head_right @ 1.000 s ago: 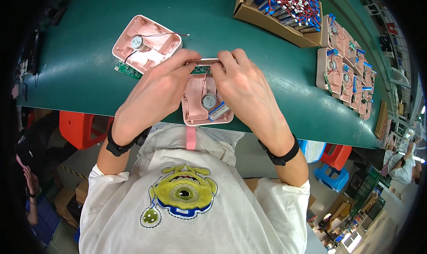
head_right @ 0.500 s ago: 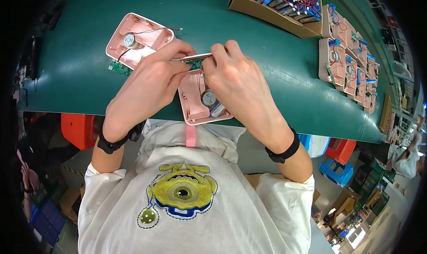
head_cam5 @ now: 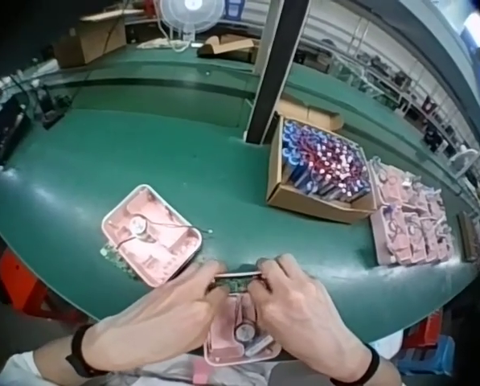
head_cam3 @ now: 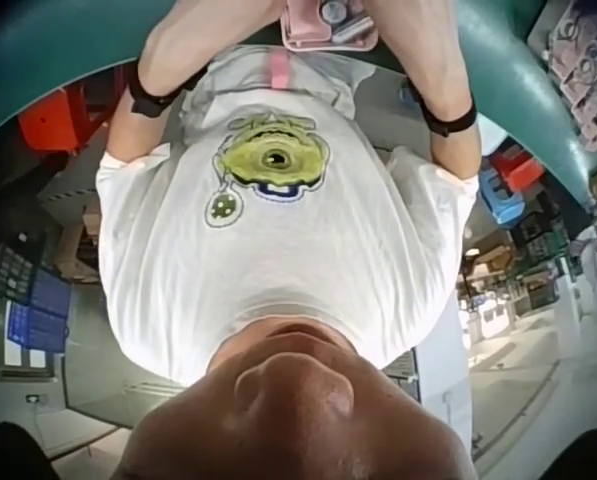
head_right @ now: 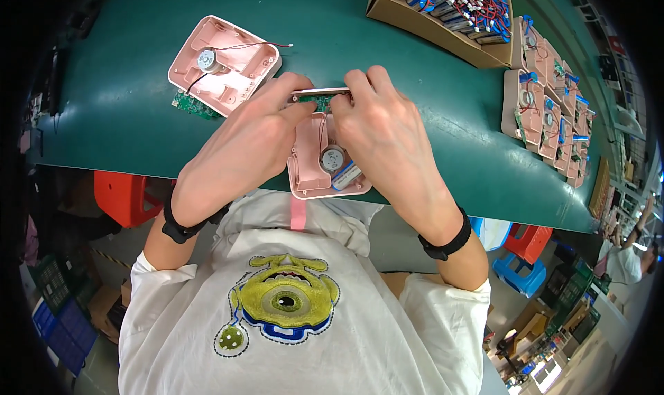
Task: Assemble electronic components such as PCBs, wires, and batteries into plastic housings on a production line.
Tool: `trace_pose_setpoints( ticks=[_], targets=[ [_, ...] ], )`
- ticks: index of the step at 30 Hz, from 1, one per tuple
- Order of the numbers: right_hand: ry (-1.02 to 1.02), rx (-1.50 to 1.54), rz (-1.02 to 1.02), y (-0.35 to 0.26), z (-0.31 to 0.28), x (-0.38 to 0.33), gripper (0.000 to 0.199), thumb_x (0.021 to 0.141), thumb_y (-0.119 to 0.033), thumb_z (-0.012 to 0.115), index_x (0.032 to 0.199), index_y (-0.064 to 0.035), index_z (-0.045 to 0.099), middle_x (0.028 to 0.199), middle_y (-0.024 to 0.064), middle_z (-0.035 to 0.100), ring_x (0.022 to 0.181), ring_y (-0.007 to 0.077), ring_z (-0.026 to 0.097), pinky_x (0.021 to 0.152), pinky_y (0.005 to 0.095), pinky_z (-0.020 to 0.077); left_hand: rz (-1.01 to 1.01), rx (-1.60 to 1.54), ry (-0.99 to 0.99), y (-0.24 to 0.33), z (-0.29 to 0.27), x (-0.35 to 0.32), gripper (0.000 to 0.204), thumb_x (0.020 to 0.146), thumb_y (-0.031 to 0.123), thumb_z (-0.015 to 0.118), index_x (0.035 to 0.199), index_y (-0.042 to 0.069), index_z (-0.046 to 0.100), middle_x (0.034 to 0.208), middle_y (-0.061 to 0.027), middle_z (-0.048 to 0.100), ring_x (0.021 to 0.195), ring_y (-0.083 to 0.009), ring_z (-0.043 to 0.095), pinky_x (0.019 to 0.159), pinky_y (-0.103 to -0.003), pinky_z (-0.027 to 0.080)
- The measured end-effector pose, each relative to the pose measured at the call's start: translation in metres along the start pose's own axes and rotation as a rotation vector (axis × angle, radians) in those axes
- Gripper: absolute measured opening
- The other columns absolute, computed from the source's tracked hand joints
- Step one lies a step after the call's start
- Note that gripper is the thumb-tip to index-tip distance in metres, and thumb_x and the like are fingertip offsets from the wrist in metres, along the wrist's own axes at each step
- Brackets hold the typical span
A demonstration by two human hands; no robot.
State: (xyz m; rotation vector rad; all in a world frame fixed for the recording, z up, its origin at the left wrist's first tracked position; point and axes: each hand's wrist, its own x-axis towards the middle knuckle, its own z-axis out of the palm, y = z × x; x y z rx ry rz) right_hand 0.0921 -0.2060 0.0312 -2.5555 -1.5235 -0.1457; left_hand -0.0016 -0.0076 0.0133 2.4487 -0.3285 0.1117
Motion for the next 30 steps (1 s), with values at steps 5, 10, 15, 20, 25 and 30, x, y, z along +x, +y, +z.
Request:
trace_pose_setpoints(
  ticks=[5, 10, 15, 20, 25, 30],
  targets=[
    [0.009, -0.005, -0.033, 0.002, 0.001, -0.001, 0.012, 0.076, 0.003, 0.073, 0.087, -0.0002, 0.07, 0.114, 0.0074, 0.069, 0.099, 0.0265, 0.066, 0.073, 0.0395, 0.0609, -0.026, 0.014, -0.017, 0.002, 0.002, -0.004, 0.037, 0.082, -0.012, 0.066, 0.118, -0.011, 0.074, 0.132, -0.0205, 0.063, 0.114, -0.0371, 0.067, 0.095, -0.045, 0.057],
    [0.037, -0.027, -0.025, 0.002, 0.003, -0.002, 0.011, 0.077, 0.001, 0.074, 0.087, -0.0017, 0.07, 0.112, 0.0059, 0.07, 0.096, 0.0254, 0.066, 0.068, 0.0387, 0.0597, -0.031, -0.001, -0.01, 0.002, 0.003, -0.005, 0.036, 0.081, -0.012, 0.067, 0.116, -0.011, 0.074, 0.131, -0.0201, 0.063, 0.118, -0.0375, 0.066, 0.098, -0.046, 0.056],
    [0.074, -0.049, -0.033, 0.002, 0.003, 0.003, 0.008, 0.079, 0.001, 0.074, 0.082, -0.0015, 0.067, 0.113, 0.0059, 0.071, 0.093, 0.0238, 0.067, 0.064, 0.038, 0.0585, -0.026, -0.018, -0.035, 0.002, -0.001, -0.002, 0.033, 0.081, -0.011, 0.068, 0.114, -0.01, 0.073, 0.13, -0.0198, 0.063, 0.117, -0.0375, 0.065, 0.099, -0.046, 0.055],
    [0.005, 0.026, 0.031, 0.004, -0.003, 0.008, 0.023, 0.081, -0.002, 0.079, 0.098, -0.0036, 0.064, 0.11, 0.0066, 0.073, 0.085, 0.0277, 0.07, 0.064, 0.0408, 0.0577, -0.055, -0.022, -0.077, 0.003, -0.003, 0.0, 0.031, 0.082, -0.01, 0.068, 0.112, -0.009, 0.073, 0.129, -0.0193, 0.064, 0.115, -0.0372, 0.064, 0.098, -0.046, 0.055],
    [-0.162, 0.144, 0.284, 0.011, -0.003, 0.011, 0.042, 0.083, -0.006, 0.085, 0.116, -0.0055, 0.058, 0.103, 0.0111, 0.076, 0.076, 0.0349, 0.07, 0.067, 0.0458, 0.0575, -0.045, -0.032, -0.061, 0.001, -0.003, 0.002, 0.031, 0.083, -0.009, 0.068, 0.114, -0.009, 0.073, 0.129, -0.0189, 0.064, 0.115, -0.0373, 0.064, 0.097, -0.045, 0.055],
    [-0.194, 0.212, 0.329, 0.012, -0.002, 0.01, 0.041, 0.086, -0.005, 0.085, 0.118, -0.0036, 0.059, 0.099, 0.016, 0.078, 0.072, 0.0373, 0.072, 0.068, 0.0481, 0.0576, -0.041, -0.044, -0.048, 0.001, -0.003, 0.002, 0.032, 0.084, -0.008, 0.069, 0.115, -0.01, 0.073, 0.128, -0.0197, 0.064, 0.114, -0.0377, 0.064, 0.097, -0.045, 0.056]
  ],
)
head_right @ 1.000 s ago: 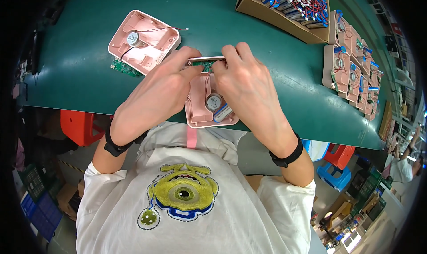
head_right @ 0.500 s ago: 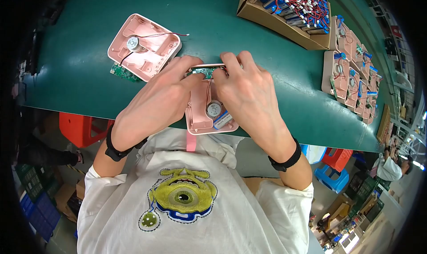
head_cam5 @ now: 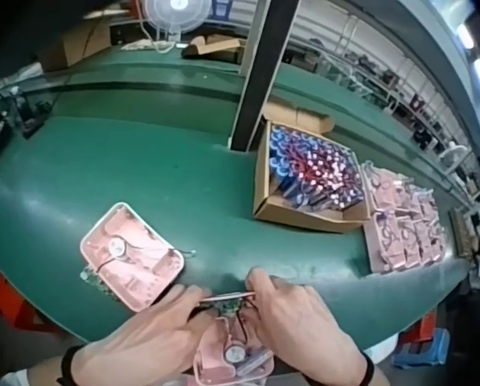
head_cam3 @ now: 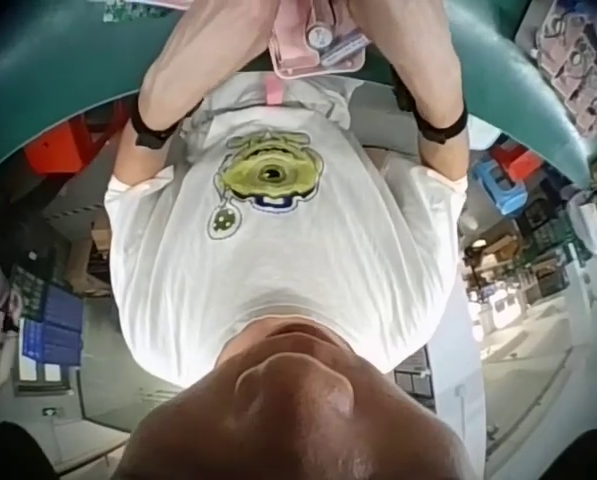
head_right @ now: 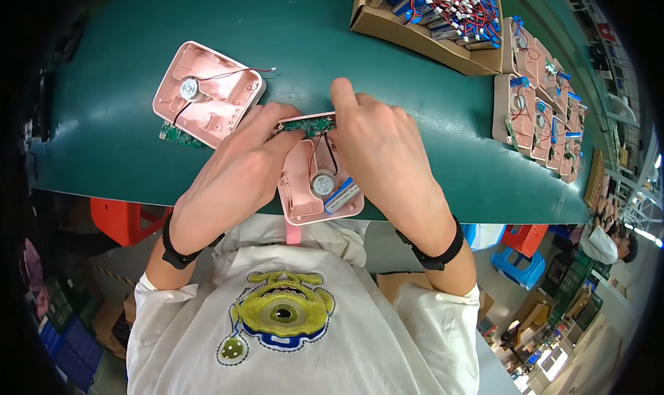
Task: Assemble electronic components such as PCBs, wires, and batteries into plastic housings on a production line.
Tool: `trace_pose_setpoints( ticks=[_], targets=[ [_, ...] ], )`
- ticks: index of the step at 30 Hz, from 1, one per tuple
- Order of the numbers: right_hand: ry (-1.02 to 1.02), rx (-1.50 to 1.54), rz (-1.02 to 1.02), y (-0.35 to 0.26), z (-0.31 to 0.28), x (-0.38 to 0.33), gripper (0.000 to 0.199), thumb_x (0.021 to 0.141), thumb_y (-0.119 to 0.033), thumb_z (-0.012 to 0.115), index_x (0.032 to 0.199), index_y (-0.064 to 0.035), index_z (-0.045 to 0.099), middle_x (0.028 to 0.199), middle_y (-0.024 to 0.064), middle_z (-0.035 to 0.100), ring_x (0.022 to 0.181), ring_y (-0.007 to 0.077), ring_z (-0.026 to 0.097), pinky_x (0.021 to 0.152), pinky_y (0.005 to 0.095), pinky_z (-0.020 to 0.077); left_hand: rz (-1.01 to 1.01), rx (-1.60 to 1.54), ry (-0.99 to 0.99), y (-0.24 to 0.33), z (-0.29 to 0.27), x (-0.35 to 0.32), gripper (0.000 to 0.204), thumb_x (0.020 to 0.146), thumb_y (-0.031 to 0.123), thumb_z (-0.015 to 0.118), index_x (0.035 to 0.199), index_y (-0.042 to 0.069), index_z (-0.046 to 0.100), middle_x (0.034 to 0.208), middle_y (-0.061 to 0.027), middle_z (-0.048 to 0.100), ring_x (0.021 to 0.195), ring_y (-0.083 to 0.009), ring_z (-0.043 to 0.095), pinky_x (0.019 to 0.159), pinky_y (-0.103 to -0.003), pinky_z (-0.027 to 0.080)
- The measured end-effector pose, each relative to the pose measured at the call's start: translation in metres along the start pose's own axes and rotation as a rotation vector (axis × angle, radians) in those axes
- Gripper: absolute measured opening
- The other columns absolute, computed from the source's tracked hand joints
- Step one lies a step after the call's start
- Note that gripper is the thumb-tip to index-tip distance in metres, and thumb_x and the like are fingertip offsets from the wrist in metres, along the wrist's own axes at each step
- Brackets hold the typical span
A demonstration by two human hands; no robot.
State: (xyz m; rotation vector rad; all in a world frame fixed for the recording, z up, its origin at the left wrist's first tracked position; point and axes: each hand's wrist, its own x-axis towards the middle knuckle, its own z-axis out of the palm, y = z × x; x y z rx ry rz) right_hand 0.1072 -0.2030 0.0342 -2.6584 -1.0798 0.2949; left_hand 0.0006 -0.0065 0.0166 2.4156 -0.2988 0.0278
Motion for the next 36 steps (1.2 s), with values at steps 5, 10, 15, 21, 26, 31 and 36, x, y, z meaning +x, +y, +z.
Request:
trace_pose_setpoints(
  ticks=[5, 10, 15, 21, 26, 31, 36],
  targets=[
    [-0.002, 0.212, 0.016, 0.011, -0.003, -0.004, 0.041, 0.086, -0.004, 0.084, 0.12, -0.0034, 0.06, 0.099, 0.0163, 0.078, 0.075, 0.0359, 0.074, 0.069, 0.0476, 0.0574, -0.037, -0.001, -0.066, 0.01, -0.004, 0.002, 0.032, 0.084, -0.008, 0.069, 0.115, -0.011, 0.073, 0.129, -0.0207, 0.064, 0.113, -0.0384, 0.064, 0.095, -0.045, 0.056],
    [-0.04, 0.267, 0.049, 0.008, -0.012, -0.01, 0.037, 0.089, -0.006, 0.082, 0.121, -0.0046, 0.063, 0.102, 0.0157, 0.078, 0.073, 0.0343, 0.073, 0.068, 0.0461, 0.0566, -0.072, 0.014, -0.108, 0.012, -0.006, 0.005, 0.033, 0.084, -0.008, 0.069, 0.116, -0.012, 0.072, 0.129, -0.0216, 0.062, 0.113, -0.0385, 0.064, 0.094, -0.045, 0.057],
    [-0.039, 0.251, 0.082, 0.005, -0.009, -0.01, 0.031, 0.091, -0.008, 0.08, 0.118, -0.0056, 0.067, 0.102, 0.014, 0.076, 0.075, 0.0359, 0.072, 0.069, 0.0457, 0.0564, -0.056, 0.035, -0.085, 0.013, -0.004, 0.006, 0.033, 0.084, -0.007, 0.07, 0.117, -0.012, 0.072, 0.13, -0.0221, 0.062, 0.114, -0.0384, 0.064, 0.093, -0.045, 0.057],
    [-0.024, 0.206, 0.068, 0.002, -0.007, -0.01, 0.026, 0.091, -0.006, 0.078, 0.115, -0.0052, 0.069, 0.101, 0.0138, 0.074, 0.082, 0.039, 0.071, 0.071, 0.047, 0.0566, -0.02, 0.131, 0.084, 0.019, 0.018, 0.001, 0.034, 0.083, -0.007, 0.072, 0.117, -0.011, 0.072, 0.133, -0.0231, 0.061, 0.116, -0.039, 0.064, 0.09, -0.045, 0.058],
    [0.002, 0.246, 0.079, 0.003, -0.005, -0.013, 0.025, 0.091, -0.004, 0.077, 0.115, -0.0045, 0.069, 0.102, 0.0136, 0.073, 0.083, 0.0403, 0.071, 0.071, 0.0471, 0.057, -0.047, 0.065, 0.113, 0.018, 0.024, -0.001, 0.036, 0.081, -0.008, 0.073, 0.117, -0.012, 0.069, 0.135, -0.0249, 0.06, 0.117, -0.0407, 0.064, 0.089, -0.045, 0.059],
    [0.103, 0.305, 0.101, 0.008, -0.016, -0.031, 0.031, 0.091, -0.006, 0.081, 0.12, -0.0038, 0.071, 0.1, 0.0131, 0.073, 0.079, 0.0332, 0.072, 0.069, 0.0409, 0.0582, -0.021, 0.038, 0.071, 0.012, 0.019, -0.004, 0.036, 0.081, -0.006, 0.072, 0.116, -0.013, 0.066, 0.136, -0.0275, 0.057, 0.117, -0.0425, 0.063, 0.09, -0.046, 0.06],
    [-0.083, 0.502, 0.127, 0.011, -0.04, -0.075, 0.041, 0.088, -0.009, 0.088, 0.126, -0.0034, 0.073, 0.097, 0.0105, 0.07, 0.076, 0.0221, 0.069, 0.066, 0.0336, 0.0581, -0.035, 0.023, 0.074, 0.013, 0.019, -0.004, 0.036, 0.08, -0.008, 0.071, 0.115, -0.012, 0.067, 0.133, -0.0259, 0.058, 0.115, -0.0423, 0.064, 0.088, -0.047, 0.06]
  ],
)
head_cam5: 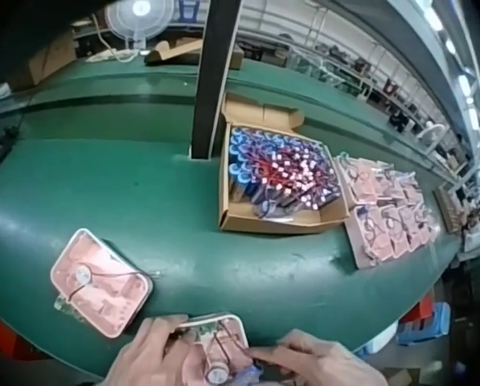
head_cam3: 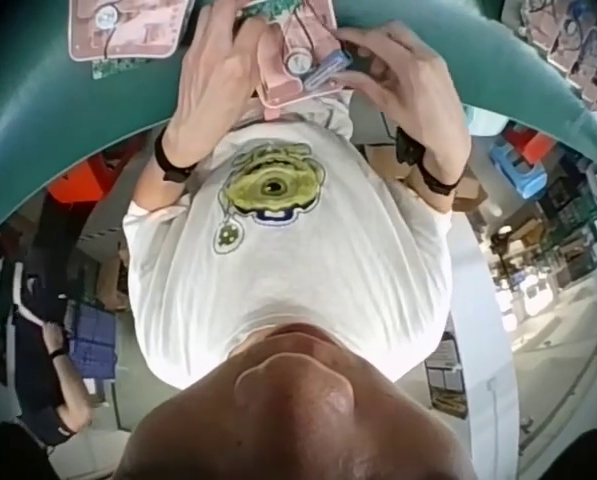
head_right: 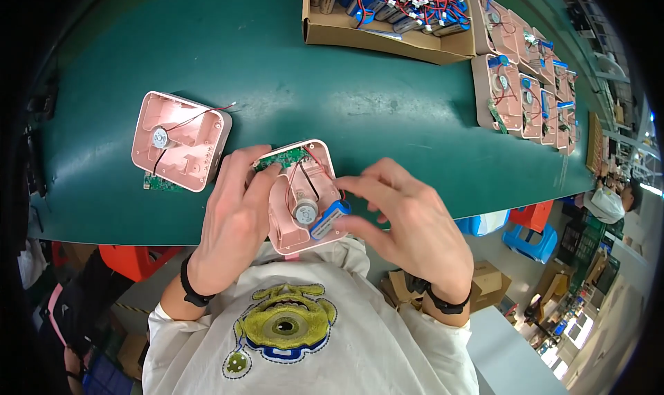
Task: Assemble electronic components such as PCBs, wires, and batteries into plastic housings on a production line.
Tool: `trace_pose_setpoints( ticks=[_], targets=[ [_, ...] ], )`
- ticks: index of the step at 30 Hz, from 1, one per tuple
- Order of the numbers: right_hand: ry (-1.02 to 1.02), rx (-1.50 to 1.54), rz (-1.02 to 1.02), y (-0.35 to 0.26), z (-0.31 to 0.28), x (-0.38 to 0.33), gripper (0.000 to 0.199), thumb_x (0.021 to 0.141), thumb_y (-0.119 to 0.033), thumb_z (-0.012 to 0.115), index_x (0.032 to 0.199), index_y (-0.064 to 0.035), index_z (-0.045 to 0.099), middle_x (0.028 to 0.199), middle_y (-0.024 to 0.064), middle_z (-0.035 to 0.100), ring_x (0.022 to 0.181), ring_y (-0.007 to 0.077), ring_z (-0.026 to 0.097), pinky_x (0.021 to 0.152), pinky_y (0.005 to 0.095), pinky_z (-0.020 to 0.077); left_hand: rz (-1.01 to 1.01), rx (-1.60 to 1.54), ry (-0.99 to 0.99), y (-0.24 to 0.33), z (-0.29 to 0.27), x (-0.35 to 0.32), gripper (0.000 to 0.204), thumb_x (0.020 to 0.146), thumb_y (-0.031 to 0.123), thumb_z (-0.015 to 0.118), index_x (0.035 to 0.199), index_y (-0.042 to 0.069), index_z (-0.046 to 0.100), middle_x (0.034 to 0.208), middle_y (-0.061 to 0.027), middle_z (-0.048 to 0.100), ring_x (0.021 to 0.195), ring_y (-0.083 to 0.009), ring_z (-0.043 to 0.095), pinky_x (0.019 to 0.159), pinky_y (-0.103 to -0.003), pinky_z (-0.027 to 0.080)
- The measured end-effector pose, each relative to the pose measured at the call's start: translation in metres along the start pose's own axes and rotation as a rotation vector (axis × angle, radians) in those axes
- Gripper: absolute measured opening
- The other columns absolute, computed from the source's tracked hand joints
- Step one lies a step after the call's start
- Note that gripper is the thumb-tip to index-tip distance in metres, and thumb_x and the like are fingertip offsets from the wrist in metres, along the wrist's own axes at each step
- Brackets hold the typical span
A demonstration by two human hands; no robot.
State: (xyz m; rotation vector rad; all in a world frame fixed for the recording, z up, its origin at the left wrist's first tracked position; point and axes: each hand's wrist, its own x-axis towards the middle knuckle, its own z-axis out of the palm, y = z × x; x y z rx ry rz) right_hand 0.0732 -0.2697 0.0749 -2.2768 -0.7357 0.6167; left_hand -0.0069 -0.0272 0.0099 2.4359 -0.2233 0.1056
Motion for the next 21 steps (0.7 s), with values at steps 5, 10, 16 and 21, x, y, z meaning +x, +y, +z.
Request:
trace_pose_setpoints(
  ticks=[5, 10, 16, 21],
  targets=[
    [0.053, 0.051, 0.098, -0.008, 0.021, -0.012, 0.042, 0.085, -0.007, 0.091, 0.123, -0.0019, 0.072, 0.097, 0.0083, 0.068, 0.078, 0.0194, 0.068, 0.064, 0.0332, 0.0574, -0.003, 0.016, 0.02, 0.0, 0.002, -0.001, 0.032, 0.08, -0.008, 0.071, 0.112, -0.011, 0.068, 0.131, -0.0245, 0.058, 0.114, -0.0415, 0.063, 0.087, -0.047, 0.06],
    [0.258, -0.099, 0.055, -0.02, 0.053, -0.017, 0.039, 0.086, -0.005, 0.089, 0.12, -0.0005, 0.07, 0.098, 0.0087, 0.07, 0.081, 0.0196, 0.071, 0.062, 0.0328, 0.0575, 0.021, 0.001, 0.053, -0.001, 0.005, 0.0, 0.027, 0.081, -0.008, 0.069, 0.108, -0.011, 0.068, 0.128, -0.0238, 0.058, 0.113, -0.041, 0.063, 0.087, -0.047, 0.059],
    [0.359, -0.001, 0.038, -0.026, 0.074, -0.021, 0.035, 0.091, -0.002, 0.084, 0.121, 0.0008, 0.067, 0.106, 0.0113, 0.076, 0.081, 0.021, 0.074, 0.063, 0.0315, 0.0588, 0.028, -0.011, 0.078, -0.002, 0.006, -0.002, 0.022, 0.082, -0.008, 0.068, 0.104, -0.011, 0.068, 0.127, -0.0241, 0.058, 0.112, -0.041, 0.063, 0.086, -0.048, 0.059],
    [0.288, 0.155, 0.021, -0.021, 0.068, -0.024, 0.033, 0.092, 0.0, 0.082, 0.121, 0.002, 0.066, 0.113, 0.0118, 0.079, 0.081, 0.018, 0.074, 0.067, 0.0296, 0.0588, -0.004, -0.024, 0.1, -0.004, 0.009, -0.002, 0.034, 0.082, -0.014, 0.069, 0.115, -0.008, 0.071, 0.124, -0.0208, 0.062, 0.11, -0.0408, 0.067, 0.088, -0.047, 0.058]
  ],
)
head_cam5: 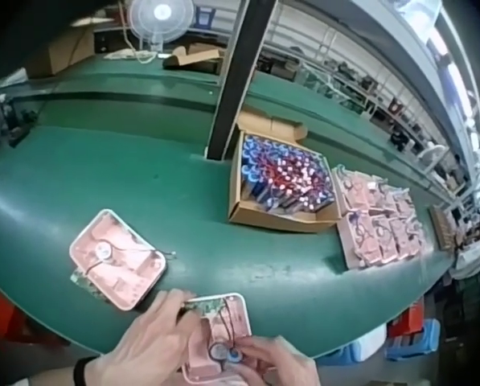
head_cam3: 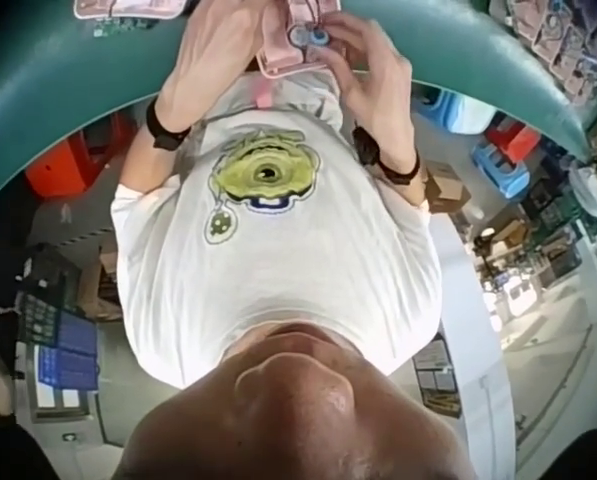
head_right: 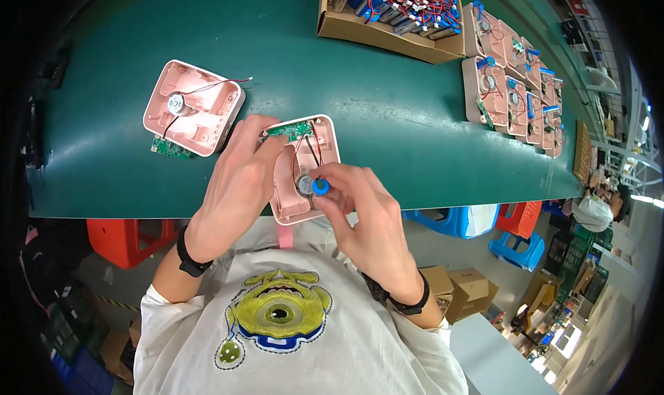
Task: Assemble electronic components such as PCBs, wires, and batteries into plastic housings on a production line.
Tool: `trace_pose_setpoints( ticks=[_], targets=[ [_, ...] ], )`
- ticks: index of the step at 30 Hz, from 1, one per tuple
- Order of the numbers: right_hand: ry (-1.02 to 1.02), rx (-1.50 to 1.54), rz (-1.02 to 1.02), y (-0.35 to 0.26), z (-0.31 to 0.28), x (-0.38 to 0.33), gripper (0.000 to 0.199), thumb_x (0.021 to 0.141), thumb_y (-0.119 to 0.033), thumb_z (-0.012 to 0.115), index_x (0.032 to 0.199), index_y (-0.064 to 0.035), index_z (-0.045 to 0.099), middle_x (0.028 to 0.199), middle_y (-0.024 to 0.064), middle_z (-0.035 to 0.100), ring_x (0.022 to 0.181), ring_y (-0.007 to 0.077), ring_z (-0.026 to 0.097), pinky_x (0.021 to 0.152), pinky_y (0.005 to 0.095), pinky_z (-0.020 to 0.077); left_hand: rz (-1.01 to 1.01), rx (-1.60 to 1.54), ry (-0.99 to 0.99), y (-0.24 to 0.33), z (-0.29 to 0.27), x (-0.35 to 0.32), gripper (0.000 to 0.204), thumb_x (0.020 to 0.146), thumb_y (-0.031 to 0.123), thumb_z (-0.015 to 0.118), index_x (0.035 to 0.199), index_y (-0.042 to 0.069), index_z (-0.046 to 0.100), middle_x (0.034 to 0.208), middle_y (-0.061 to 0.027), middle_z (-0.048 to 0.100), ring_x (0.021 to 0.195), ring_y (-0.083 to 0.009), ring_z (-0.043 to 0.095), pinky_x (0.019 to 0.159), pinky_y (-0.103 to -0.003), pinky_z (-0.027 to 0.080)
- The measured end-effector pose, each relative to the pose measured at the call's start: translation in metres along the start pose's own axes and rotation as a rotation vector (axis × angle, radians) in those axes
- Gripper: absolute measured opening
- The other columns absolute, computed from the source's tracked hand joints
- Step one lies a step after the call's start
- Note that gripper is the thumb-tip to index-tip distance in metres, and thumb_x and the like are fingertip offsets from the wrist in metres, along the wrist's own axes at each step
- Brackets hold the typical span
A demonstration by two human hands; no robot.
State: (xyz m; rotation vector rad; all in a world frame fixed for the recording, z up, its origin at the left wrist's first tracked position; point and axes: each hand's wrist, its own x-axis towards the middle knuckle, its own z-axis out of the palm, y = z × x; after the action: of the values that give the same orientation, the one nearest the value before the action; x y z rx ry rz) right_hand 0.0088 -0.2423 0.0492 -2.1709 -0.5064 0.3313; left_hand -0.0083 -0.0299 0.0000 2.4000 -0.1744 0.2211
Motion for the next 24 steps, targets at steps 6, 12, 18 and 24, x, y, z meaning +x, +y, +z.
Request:
trace_pose_setpoints(
  ticks=[6, 12, 18, 24],
  targets=[
    [0.062, 0.193, 0.134, 0.008, -0.006, 0.009, 0.037, 0.091, 0.003, 0.083, 0.124, 0.0031, 0.065, 0.111, 0.0104, 0.08, 0.083, 0.012, 0.07, 0.073, 0.027, 0.0577, 0.044, -0.015, -0.032, -0.002, -0.004, -0.001, 0.019, 0.08, -0.007, 0.069, 0.098, -0.011, 0.067, 0.118, -0.0229, 0.056, 0.106, -0.0383, 0.063, 0.083, -0.046, 0.058],
    [0.104, 0.043, 0.119, -0.001, -0.006, 0.023, 0.036, 0.09, 0.004, 0.083, 0.123, 0.004, 0.067, 0.105, 0.0104, 0.08, 0.081, 0.0107, 0.069, 0.071, 0.0268, 0.0573, -0.016, -0.024, -0.039, 0.0, -0.004, -0.002, 0.038, 0.078, -0.014, 0.069, 0.116, -0.007, 0.071, 0.123, -0.0183, 0.06, 0.111, -0.0387, 0.065, 0.089, -0.046, 0.058],
    [0.064, -0.193, -0.077, 0.0, -0.007, 0.036, 0.025, 0.086, -0.001, 0.089, 0.107, 0.0014, 0.076, 0.093, 0.0092, 0.077, 0.073, 0.0139, 0.07, 0.064, 0.0284, 0.056, -0.013, -0.021, -0.051, 0.0, -0.004, -0.002, 0.034, 0.08, -0.012, 0.069, 0.113, -0.008, 0.07, 0.123, -0.0187, 0.06, 0.111, -0.0388, 0.065, 0.089, -0.046, 0.057],
    [0.085, -0.261, -0.11, 0.007, 0.0, 0.035, 0.022, 0.083, -0.004, 0.092, 0.101, -0.0011, 0.078, 0.086, 0.0081, 0.073, 0.069, 0.0176, 0.068, 0.062, 0.0303, 0.0553, -0.029, -0.035, -0.063, 0.001, -0.005, -0.001, 0.03, 0.082, -0.011, 0.069, 0.112, -0.009, 0.07, 0.123, -0.0191, 0.059, 0.11, -0.0385, 0.065, 0.088, -0.046, 0.057]
  ],
)
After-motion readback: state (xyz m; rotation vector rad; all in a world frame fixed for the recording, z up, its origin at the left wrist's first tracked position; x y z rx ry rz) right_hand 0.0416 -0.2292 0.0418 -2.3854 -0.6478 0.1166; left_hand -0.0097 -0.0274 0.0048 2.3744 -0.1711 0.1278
